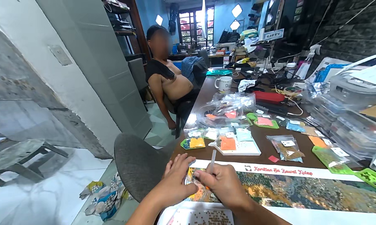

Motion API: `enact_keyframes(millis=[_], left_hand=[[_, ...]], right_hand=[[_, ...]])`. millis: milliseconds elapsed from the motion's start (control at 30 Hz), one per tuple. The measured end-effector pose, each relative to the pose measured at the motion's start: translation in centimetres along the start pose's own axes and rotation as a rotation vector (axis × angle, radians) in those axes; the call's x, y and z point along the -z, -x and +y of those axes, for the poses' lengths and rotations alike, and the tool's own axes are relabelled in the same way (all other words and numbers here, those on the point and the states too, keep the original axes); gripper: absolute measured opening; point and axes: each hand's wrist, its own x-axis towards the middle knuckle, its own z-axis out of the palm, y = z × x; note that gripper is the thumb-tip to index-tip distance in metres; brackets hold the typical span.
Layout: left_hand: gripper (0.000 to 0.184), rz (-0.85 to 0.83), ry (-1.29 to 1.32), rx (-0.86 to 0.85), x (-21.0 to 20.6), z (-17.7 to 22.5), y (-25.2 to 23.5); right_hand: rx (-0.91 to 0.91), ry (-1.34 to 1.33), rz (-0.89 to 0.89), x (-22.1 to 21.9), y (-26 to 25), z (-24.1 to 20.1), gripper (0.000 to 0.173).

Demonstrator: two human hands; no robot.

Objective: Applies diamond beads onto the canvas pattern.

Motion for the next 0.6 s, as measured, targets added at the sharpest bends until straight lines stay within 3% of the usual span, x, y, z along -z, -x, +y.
enact_keyframes(millis=[367, 600], left_hand=[[0.09, 0.073, -0.062, 0.046, -0.7, 1.4, 0.2], [0.089, 0.052, -0.107, 0.047, -0.7, 2.5, 0.0]], right_hand=[[0.054, -0.074, -0.013, 0.3, -0.2, 0.7, 0.046], [-0.085, -0.066, -0.042, 0.7, -0.4, -0.2, 0.035]])
